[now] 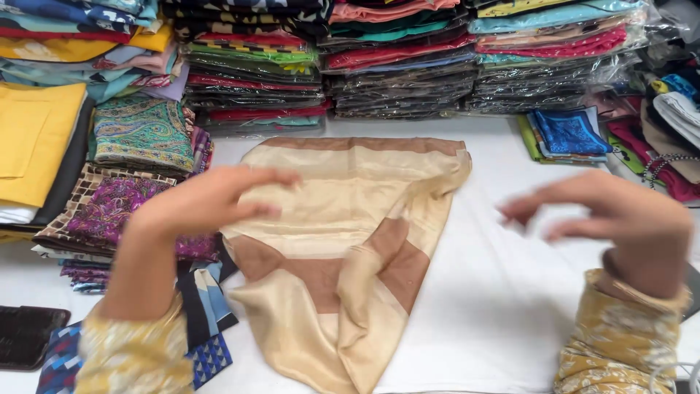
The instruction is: The person folds several different patterned fabrics on a white table. They unfold each fabric, smooth it out, and fold it into a neat rectangle before placing it on a growing stack. The fabrics include a brown checkered piece, a purple floral piece, a green striped piece, a blue checkered piece, a pink floral piece, a blue shiny piece, and a beige piece.
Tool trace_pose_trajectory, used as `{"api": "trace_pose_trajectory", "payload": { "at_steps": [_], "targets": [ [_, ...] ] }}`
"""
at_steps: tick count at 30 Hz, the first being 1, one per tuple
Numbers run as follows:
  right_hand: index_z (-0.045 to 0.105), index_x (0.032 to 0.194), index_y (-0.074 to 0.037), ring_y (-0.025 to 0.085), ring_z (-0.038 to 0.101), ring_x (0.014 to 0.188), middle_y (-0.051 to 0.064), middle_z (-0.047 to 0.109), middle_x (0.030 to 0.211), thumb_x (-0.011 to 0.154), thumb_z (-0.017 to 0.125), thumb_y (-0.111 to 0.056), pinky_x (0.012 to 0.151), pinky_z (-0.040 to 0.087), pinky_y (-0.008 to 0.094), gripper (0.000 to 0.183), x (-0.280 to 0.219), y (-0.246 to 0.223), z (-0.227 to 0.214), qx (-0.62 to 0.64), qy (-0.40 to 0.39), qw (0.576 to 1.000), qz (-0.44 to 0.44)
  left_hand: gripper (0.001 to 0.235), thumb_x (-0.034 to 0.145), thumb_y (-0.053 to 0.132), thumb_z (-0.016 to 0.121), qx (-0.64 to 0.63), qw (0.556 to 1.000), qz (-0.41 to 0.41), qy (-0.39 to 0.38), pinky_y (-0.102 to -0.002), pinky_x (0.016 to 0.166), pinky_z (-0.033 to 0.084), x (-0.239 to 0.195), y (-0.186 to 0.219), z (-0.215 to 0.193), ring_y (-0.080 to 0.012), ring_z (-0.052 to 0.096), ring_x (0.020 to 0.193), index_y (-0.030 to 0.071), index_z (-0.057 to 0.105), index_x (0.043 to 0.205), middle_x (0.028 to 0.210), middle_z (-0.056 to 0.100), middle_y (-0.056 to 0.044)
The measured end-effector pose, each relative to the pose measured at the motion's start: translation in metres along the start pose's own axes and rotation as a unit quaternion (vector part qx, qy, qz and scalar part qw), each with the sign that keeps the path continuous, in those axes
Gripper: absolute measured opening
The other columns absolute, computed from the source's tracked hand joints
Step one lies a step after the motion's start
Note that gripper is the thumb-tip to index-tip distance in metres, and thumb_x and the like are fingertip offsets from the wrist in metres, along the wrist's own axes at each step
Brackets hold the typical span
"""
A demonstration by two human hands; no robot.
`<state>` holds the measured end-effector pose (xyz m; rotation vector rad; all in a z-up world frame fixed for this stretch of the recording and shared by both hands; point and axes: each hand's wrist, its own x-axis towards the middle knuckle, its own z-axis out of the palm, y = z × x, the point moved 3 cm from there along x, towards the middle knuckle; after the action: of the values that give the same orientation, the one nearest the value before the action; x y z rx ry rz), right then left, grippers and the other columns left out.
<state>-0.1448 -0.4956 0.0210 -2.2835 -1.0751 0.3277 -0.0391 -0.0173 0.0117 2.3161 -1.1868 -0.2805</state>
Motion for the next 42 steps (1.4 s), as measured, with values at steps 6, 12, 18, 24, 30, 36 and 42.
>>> {"api": "trace_pose_trajectory", "payload": {
  "at_steps": [6, 12, 18, 24, 30, 36, 42],
  "targets": [
    [0.065, 0.133, -0.009, 0.019, 0.074, 0.107, 0.009, 0.077, 0.118, 0.095, 0.066, -0.027, 0.091, 0.058, 0.034, 0.043, 0.074, 0.098, 0.019, -0.028, 0.198, 0.953, 0.227, 0.047, 0.099, 0.036, 0.064, 0.122, 0.943, -0.228, 0.209, -0.049, 0.104, 0.048, 0.079, -0.282, 0.071, -0.0437, 0.061, 0.122, 0.007, 0.063, 0.136, 0.130, 0.066, -0.025],
    [0.068, 0.133, -0.008, 0.023, 0.071, 0.107, 0.015, 0.076, 0.120, 0.098, 0.066, -0.023, 0.093, 0.054, 0.035, 0.038, 0.064, 0.265, 0.056, 0.000, 0.397, 0.856, 0.332, 0.049, 0.083, 0.033, 0.074, 0.192, 0.849, -0.320, 0.374, -0.056, 0.106, 0.040, 0.108, -0.316, 0.113, -0.0448, 0.050, 0.131, 0.006, 0.067, 0.123, 0.138, 0.059, -0.022],
    [0.061, 0.139, -0.006, 0.029, 0.070, 0.107, 0.017, 0.073, 0.121, 0.096, 0.071, -0.038, 0.092, 0.054, 0.038, 0.054, 0.078, 0.338, 0.050, -0.008, 0.400, 0.840, 0.367, 0.023, 0.102, 0.016, 0.064, 0.023, 0.881, -0.286, 0.375, -0.050, 0.099, 0.049, 0.110, -0.294, 0.113, -0.0398, 0.062, 0.121, 0.010, 0.062, 0.124, 0.127, 0.068, -0.017],
    [0.074, 0.124, -0.018, 0.033, 0.054, 0.128, 0.012, 0.062, 0.132, 0.080, 0.082, -0.042, 0.105, 0.043, 0.048, 0.051, 0.126, 0.276, 0.051, -0.120, 0.341, 0.798, 0.483, 0.034, 0.090, 0.001, 0.071, -0.175, 0.880, -0.088, 0.432, -0.034, 0.089, 0.054, 0.113, -0.256, 0.095, -0.0239, 0.070, 0.105, 0.008, 0.056, 0.120, 0.112, 0.069, -0.010],
    [0.071, 0.126, -0.013, 0.034, 0.055, 0.129, 0.015, 0.061, 0.135, 0.083, 0.083, -0.030, 0.110, 0.044, 0.044, 0.048, 0.131, 0.287, 0.045, -0.164, 0.417, 0.860, 0.244, 0.054, 0.085, -0.011, 0.066, -0.338, 0.870, 0.013, 0.357, -0.027, 0.088, 0.051, 0.112, -0.161, 0.061, -0.0134, 0.063, 0.102, 0.012, 0.054, 0.133, 0.112, 0.068, -0.004],
    [0.058, 0.141, -0.008, 0.022, 0.054, 0.132, 0.009, 0.060, 0.140, 0.091, 0.075, -0.018, 0.111, 0.042, 0.040, 0.054, 0.192, 0.091, 0.049, 0.023, 0.310, 0.950, 0.023, 0.059, 0.087, -0.016, 0.057, -0.349, 0.903, 0.071, 0.238, -0.028, 0.099, 0.052, 0.113, -0.033, 0.067, -0.0136, 0.066, 0.109, 0.012, 0.057, 0.139, 0.115, 0.073, -0.005],
    [0.065, 0.130, -0.001, 0.012, 0.063, 0.106, 0.004, 0.064, 0.113, 0.093, 0.074, -0.003, 0.093, 0.055, 0.032, 0.038, 0.207, 0.103, 0.094, 0.318, 0.304, 0.898, 0.031, 0.067, 0.080, -0.015, 0.051, -0.220, 0.929, 0.216, 0.205, -0.034, 0.113, 0.048, 0.108, 0.012, 0.066, -0.0226, 0.061, 0.130, 0.011, 0.057, 0.142, 0.137, 0.063, -0.010]
  ]
}}
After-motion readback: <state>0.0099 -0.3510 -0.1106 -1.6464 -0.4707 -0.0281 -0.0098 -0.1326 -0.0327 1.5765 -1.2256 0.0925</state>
